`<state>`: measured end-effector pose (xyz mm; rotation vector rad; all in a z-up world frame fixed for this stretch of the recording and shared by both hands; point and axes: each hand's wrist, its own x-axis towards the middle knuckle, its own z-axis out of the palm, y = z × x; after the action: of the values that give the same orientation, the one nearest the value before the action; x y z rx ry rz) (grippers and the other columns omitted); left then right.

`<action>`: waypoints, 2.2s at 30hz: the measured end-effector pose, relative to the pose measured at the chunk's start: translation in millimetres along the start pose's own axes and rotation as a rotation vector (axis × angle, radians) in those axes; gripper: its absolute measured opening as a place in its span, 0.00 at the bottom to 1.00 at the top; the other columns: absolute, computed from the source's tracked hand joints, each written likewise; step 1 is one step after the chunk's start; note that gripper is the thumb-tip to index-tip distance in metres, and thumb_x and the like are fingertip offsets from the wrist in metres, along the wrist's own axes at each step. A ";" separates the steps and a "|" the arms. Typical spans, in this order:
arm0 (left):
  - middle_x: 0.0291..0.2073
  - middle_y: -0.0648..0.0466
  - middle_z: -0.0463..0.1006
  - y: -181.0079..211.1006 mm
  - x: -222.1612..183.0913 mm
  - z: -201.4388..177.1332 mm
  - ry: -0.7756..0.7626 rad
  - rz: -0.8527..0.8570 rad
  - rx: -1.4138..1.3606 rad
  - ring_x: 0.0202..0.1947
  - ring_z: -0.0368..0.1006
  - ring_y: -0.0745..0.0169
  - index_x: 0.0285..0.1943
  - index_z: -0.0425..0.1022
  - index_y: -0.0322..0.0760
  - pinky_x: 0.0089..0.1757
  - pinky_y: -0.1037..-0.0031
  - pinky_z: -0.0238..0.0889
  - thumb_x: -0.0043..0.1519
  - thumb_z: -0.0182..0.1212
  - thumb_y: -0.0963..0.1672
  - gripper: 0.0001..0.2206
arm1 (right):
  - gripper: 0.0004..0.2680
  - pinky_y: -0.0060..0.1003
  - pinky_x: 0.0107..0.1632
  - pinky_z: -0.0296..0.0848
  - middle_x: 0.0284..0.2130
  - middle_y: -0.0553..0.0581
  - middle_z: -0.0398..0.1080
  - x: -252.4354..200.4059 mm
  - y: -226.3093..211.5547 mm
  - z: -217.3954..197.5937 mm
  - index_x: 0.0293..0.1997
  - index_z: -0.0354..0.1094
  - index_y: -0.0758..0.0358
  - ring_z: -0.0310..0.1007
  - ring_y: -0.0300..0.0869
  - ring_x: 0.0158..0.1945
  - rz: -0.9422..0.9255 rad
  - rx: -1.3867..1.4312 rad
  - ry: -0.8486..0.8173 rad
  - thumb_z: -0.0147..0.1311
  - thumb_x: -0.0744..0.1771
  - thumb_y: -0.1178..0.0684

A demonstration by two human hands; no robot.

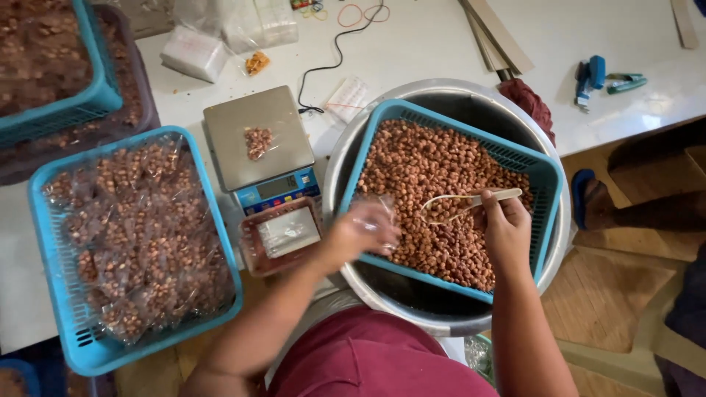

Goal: Scooping nuts from a large container into small plastic bags and weighing them on a digital scale.

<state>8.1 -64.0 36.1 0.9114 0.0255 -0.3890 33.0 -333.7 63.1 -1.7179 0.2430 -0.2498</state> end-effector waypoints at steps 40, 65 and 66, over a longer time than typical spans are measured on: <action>0.59 0.58 0.77 -40.5 33.6 -6.7 -0.161 -0.206 0.259 0.54 0.71 0.69 0.65 0.76 0.42 0.50 0.79 0.65 0.63 0.60 0.52 0.22 | 0.04 0.23 0.30 0.59 0.23 0.50 0.67 20.3 -60.8 -11.6 0.45 0.75 0.58 0.62 0.30 0.25 0.056 -0.109 0.090 0.54 0.73 0.53; 0.40 0.50 0.82 69.9 35.1 -32.3 0.261 0.408 -0.074 0.39 0.79 0.62 0.48 0.76 0.48 0.41 0.62 0.76 0.66 0.61 0.46 0.05 | 0.07 0.28 0.33 0.63 0.23 0.57 0.64 -24.1 -18.9 -2.3 0.49 0.72 0.72 0.62 0.36 0.26 -0.246 0.008 0.127 0.49 0.75 0.59; 0.48 0.45 0.81 57.2 35.4 -34.8 0.007 0.306 -0.325 0.47 0.79 0.49 0.50 0.71 0.55 0.48 0.43 0.75 0.68 0.57 0.48 0.04 | 0.07 0.28 0.33 0.62 0.24 0.58 0.65 -25.1 -19.9 -0.1 0.50 0.72 0.73 0.62 0.36 0.27 -0.282 -0.002 0.108 0.50 0.75 0.58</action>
<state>65.3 -16.9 51.8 0.5829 -0.0427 -0.0917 9.5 -323.2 82.0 -1.7409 0.0787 -0.5511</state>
